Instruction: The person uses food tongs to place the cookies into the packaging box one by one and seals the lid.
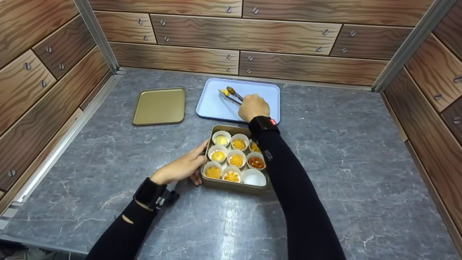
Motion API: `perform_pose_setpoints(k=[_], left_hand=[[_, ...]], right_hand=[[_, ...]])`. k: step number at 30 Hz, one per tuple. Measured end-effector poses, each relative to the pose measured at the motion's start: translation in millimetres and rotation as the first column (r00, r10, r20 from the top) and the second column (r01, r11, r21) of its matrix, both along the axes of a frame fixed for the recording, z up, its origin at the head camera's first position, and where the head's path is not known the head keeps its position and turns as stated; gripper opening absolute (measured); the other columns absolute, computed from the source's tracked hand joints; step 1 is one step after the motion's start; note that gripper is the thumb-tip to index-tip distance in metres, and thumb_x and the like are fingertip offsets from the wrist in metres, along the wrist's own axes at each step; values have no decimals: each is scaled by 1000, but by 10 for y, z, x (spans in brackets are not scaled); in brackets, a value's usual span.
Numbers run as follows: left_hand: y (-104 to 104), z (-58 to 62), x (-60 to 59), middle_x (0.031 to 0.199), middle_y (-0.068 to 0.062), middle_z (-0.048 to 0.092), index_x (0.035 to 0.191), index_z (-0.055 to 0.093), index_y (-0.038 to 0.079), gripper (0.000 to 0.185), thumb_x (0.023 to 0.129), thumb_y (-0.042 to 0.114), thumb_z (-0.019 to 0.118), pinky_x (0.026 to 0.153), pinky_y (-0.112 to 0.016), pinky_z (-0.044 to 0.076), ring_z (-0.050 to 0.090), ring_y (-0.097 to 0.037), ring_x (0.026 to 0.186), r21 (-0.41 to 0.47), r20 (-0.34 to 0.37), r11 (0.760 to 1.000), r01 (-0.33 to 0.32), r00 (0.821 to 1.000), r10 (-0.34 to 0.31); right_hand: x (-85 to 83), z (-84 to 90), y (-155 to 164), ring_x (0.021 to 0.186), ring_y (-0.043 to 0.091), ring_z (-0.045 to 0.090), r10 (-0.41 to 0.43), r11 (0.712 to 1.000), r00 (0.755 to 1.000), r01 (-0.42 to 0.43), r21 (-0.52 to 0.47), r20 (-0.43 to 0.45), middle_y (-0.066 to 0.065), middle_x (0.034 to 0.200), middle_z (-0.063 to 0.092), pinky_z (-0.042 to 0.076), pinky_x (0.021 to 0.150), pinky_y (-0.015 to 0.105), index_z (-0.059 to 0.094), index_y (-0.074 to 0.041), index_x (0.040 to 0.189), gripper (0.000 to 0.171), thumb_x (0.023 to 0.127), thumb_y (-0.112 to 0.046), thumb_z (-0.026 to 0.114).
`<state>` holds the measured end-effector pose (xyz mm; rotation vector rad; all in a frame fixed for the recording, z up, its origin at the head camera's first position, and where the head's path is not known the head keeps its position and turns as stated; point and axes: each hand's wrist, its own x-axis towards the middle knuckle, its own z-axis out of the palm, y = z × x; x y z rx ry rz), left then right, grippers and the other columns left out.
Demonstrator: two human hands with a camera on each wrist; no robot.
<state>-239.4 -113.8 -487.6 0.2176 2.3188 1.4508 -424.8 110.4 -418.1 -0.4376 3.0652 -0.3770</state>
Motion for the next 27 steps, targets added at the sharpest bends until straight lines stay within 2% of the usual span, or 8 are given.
perform_pose_setpoints(k=[7, 12, 15, 19, 23, 27], left_hand=[[24, 7, 10, 178, -12, 12, 173, 6, 27, 71, 113, 36, 43, 59, -35, 65, 68, -23, 65, 4, -1, 1000, 2, 1000, -2], [27, 5, 8, 178, -13, 12, 173, 4, 27, 71, 113, 36, 43, 59, -37, 65, 68, -24, 66, 14, -2, 1000, 11, 1000, -11], [23, -2, 6, 178, -12, 12, 173, 5, 28, 72, 113, 36, 44, 60, -38, 65, 69, -25, 66, 14, 3, 1000, 10, 1000, -10], [12, -8, 7, 179, -11, 11, 173, 5, 28, 73, 113, 37, 45, 61, -38, 66, 69, -26, 67, 15, 12, 1000, 5, 1000, -5], [3, -6, 5, 179, -11, 9, 173, 4, 26, 73, 113, 36, 44, 61, -38, 66, 69, -26, 67, 19, 9, 1000, 9, 1000, -9], [-11, -1, 1, 179, -12, 8, 173, 3, 26, 72, 113, 37, 43, 60, -37, 65, 69, -24, 67, 10, 0, 1000, 11, 1000, -11]], right_hand=[[129, 63, 313, 80, 41, 64, 31, 999, 1000, -31, -37, -6, 23, 92, 66, 59, 69, 60, 70, 0, 101, 30, 103, -27, 57], [330, 193, 623, 65, 28, 56, 118, 991, 992, -120, -57, -38, 14, 78, 61, 50, 52, 41, 71, -4, 102, 28, 106, -27, 56], [507, 290, 846, 54, 19, 49, 182, 980, 980, -187, -65, -74, 6, 68, 56, 43, 44, 32, 73, -3, 110, 27, 106, -25, 57], [805, 411, 1176, 48, 12, 43, 264, 958, 950, -279, -72, -164, -2, 62, 53, 38, 41, 28, 74, -3, 124, 30, 106, -24, 62], [1152, 511, 1532, 47, 3, 37, 341, 927, 905, -369, -69, -255, -11, 60, 48, 34, 40, 24, 76, -7, 123, 24, 102, -18, 70], [1481, 598, 1846, 47, -5, 33, 434, 886, 861, -462, -49, -264, -19, 61, 43, 32, 38, 19, 74, -4, 131, 36, 95, -10, 78]])
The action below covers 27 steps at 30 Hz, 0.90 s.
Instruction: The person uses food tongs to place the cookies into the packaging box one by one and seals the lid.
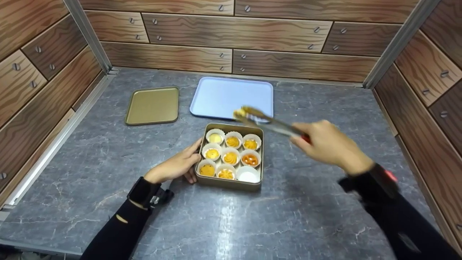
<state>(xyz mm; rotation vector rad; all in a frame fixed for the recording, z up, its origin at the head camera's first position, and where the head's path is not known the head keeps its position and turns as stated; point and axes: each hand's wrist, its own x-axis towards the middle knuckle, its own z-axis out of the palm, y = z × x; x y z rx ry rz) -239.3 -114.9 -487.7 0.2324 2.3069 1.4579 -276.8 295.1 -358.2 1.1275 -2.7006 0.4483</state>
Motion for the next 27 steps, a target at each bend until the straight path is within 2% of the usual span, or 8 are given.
perform_pose_setpoints(k=[3, 7, 14, 17, 23, 27], left_hand=[[-16, 6, -4, 179, -12, 7, 172, 3, 27, 73, 113, 38, 43, 59, -36, 65, 69, -24, 66, -4, 1, 1000, 0, 1000, 0], [-27, 8, -6, 179, -12, 7, 172, 3, 27, 73, 113, 39, 43, 60, -37, 65, 68, -24, 66, 6, 6, 1000, 3, 1000, -3], [-25, -5, 0, 179, -10, 7, 172, 3, 30, 73, 113, 42, 43, 60, -37, 65, 69, -24, 66, 3, 11, 1000, -5, 1000, 5], [-18, -17, 7, 179, -10, 7, 172, 3, 30, 73, 112, 43, 44, 60, -37, 65, 69, -25, 67, 19, 16, 1000, -7, 1000, 7], [2, -21, 11, 179, -10, 10, 172, 4, 33, 73, 112, 39, 45, 62, -39, 66, 71, -27, 69, 28, 28, 1000, -8, 1000, 7], [10, -7, -3, 179, -9, 9, 172, 4, 31, 73, 112, 39, 44, 61, -37, 66, 70, -25, 68, 11, 23, 1000, -5, 1000, 5]], right_hand=[[199, 52, 152, 47, -8, 32, 42, 998, 998, -44, 50, 50, -23, 62, 41, 33, 38, 17, 73, 0, 132, 39, 95, -10, 79], [395, 101, 255, 47, -9, 27, 28, 988, 990, -49, 145, 139, -26, 60, 36, 36, 41, 18, 73, 4, 130, 38, 98, -15, 77], [547, 206, 256, 48, -7, 22, 34, 951, 973, -101, 291, 226, -23, 57, 29, 34, 48, 17, 72, 7, 130, 38, 102, -19, 73], [575, 256, 195, 48, -7, 22, 46, 935, 970, -126, 331, 240, -22, 58, 30, 34, 49, 17, 72, 4, 131, 38, 102, -20, 73], [617, 364, 42, 49, -5, 25, 8, 900, 964, -123, 418, 265, -19, 60, 32, 34, 52, 19, 74, -1, 132, 36, 101, -21, 74], [600, 429, -62, 52, -3, 31, 8, 879, 974, -114, 463, 225, -19, 63, 36, 36, 52, 21, 76, -19, 109, 11, 98, -22, 76]])
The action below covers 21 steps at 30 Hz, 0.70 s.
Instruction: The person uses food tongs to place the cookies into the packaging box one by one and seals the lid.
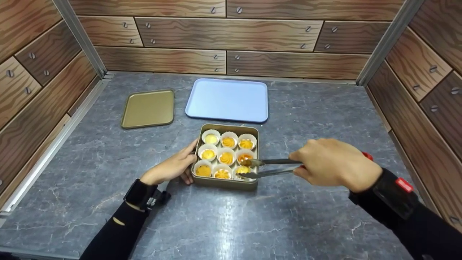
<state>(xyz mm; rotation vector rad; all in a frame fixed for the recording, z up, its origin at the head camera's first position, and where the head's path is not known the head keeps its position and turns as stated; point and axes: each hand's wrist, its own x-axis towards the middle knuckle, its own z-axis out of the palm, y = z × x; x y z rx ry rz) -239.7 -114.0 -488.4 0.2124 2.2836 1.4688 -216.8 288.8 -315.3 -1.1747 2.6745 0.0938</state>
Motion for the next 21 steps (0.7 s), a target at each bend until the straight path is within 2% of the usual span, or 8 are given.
perform_pose_setpoints(k=[1, 3, 8, 14, 15, 21], left_hand=[[-3, 3, -1, 179, -9, 9, 172, 4, 31, 72, 113, 39, 44, 61, -37, 66, 69, -25, 67, -2, -1, 1000, 0, 1000, 0], [-8, 8, -1, 179, -10, 8, 172, 3, 30, 72, 113, 39, 43, 60, -36, 65, 69, -24, 67, -3, -1, 1000, 2, 1000, -2], [-1, 12, -1, 179, -11, 8, 172, 3, 29, 72, 113, 37, 43, 60, -36, 65, 69, -24, 66, -9, -3, 1000, 7, 1000, -7], [-2, 10, -12, 179, -12, 7, 172, 3, 28, 72, 113, 38, 43, 61, -36, 65, 69, -24, 67, -13, -12, 1000, 12, 1000, -12], [-8, -85, -57, 179, -12, 8, 172, 3, 28, 74, 113, 41, 44, 60, -35, 65, 68, -23, 67, -11, -29, 1000, 17, 999, -17], [-17, -78, -43, 179, -14, 8, 173, 2, 27, 76, 112, 43, 45, 59, -36, 65, 69, -24, 67, 4, -30, 1000, 23, 999, -23]], right_hand=[[-12, 14, -33, 54, -3, 34, 14, 1000, 1000, -14, 7, -22, -19, 64, 38, 37, 51, 22, 73, -23, 102, 7, 97, -22, 77], [-33, 38, -97, 56, -2, 38, 44, 999, 997, -42, 25, -67, -20, 65, 40, 38, 51, 24, 64, -27, 90, 16, 95, -23, 79], [-54, 80, -222, 57, 1, 42, 75, 996, 992, -70, 54, -103, -19, 65, 43, 40, 50, 27, 55, -30, 79, 28, 91, -23, 80], [-64, 95, -314, 57, 4, 48, 66, 995, 994, -59, 82, -89, -17, 65, 48, 46, 49, 33, 57, -28, 79, 27, 89, -24, 82], [-64, 97, -326, 58, 4, 48, 59, 995, 995, -52, 88, -79, -17, 65, 48, 46, 49, 33, 59, -27, 80, 24, 89, -24, 82], [-63, 106, -368, 58, 4, 46, 27, 994, 998, -21, 109, -49, -16, 64, 47, 46, 51, 32, 65, -25, 87, 17, 90, -24, 82]])
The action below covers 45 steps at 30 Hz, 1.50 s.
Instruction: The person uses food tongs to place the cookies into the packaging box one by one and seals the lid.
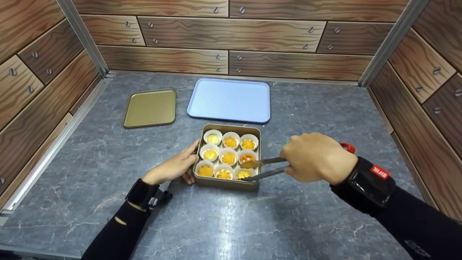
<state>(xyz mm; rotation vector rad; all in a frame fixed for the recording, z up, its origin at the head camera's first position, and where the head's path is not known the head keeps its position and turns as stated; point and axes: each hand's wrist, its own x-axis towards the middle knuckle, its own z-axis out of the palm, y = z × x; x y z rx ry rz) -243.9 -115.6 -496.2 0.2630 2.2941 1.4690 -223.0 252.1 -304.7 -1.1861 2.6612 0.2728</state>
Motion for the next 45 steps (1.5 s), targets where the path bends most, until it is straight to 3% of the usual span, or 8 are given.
perform_pose_setpoints(k=[7, 13, 17, 20, 25, 30, 34, 45], left_hand=[[17, 109, 52, 179, -13, 10, 173, 4, 28, 74, 112, 37, 45, 61, -38, 66, 70, -26, 68, 5, 25, 1000, -18, 1000, 18], [11, 97, 46, 179, -13, 8, 173, 3, 26, 73, 113, 37, 44, 61, -37, 66, 69, -25, 67, 4, 14, 1000, -12, 1000, 12], [11, 75, 39, 179, -14, 7, 172, 3, 26, 74, 113, 39, 44, 60, -37, 66, 69, -25, 67, 1, 9, 1000, -4, 1000, 4], [10, 64, 36, 179, -14, 7, 173, 3, 26, 74, 113, 39, 44, 59, -37, 66, 69, -25, 66, 10, 9, 1000, -3, 1000, 3], [2, 53, 39, 179, -14, 8, 173, 2, 25, 74, 112, 34, 44, 59, -38, 66, 69, -24, 65, 28, 17, 1000, -8, 1000, 7], [-1, 57, 37, 178, -15, 9, 173, 3, 25, 74, 112, 33, 44, 60, -38, 66, 69, -25, 66, 31, 16, 999, -10, 1000, 10], [-7, 64, 44, 178, -14, 12, 173, 4, 27, 73, 112, 32, 44, 60, -40, 66, 69, -25, 65, 31, 23, 999, -16, 1000, 15], [-2, 72, 47, 177, -16, 13, 173, 4, 27, 74, 112, 33, 45, 61, -41, 66, 69, -27, 67, 46, 27, 999, -11, 1000, 10]], right_hand=[[2, 74, 94, 53, 1, 41, -44, 997, 998, 46, -62, 33, -18, 61, 43, 41, 49, 25, 69, -27, 93, 13, 91, -25, 81], [-32, -29, 419, 54, -6, 41, -93, 950, 994, 71, -305, -57, -24, 65, 48, 43, 52, 21, 76, -15, 124, 32, 94, -23, 82], [-100, -388, 658, 59, -3, 48, -240, 858, 939, 86, -507, -247, -17, 70, 61, 46, 55, 28, 72, -7, 129, 42, 90, -19, 84], [-176, -729, 791, 60, 7, 52, -394, 758, 878, 143, -636, -271, -6, 70, 67, 46, 56, 35, 70, -3, 128, 43, 89, -16, 84], [-299, -1249, 926, 61, 33, 58, -596, 605, 785, 302, -737, -168, 11, 70, 63, 46, 55, 53, 65, 7, 123, 41, 94, -19, 78], [-423, -1577, 1019, 79, 62, 62, -708, 521, 705, 504, -689, -20, 35, 86, 65, 47, 66, 74, 56, 13, 127, 49, 101, -27, 68], [-510, -1701, 1054, 87, 71, 59, -738, 508, 673, 604, -614, 50, 49, 97, 59, 49, 69, 76, 47, 17, 129, 57, 105, -32, 62], [-583, -1755, 1062, 101, 72, 54, -774, 506, 624, 709, -491, 102, 50, 112, 53, 48, 78, 76, 43, 22, 126, 62, 106, -35, 56]])
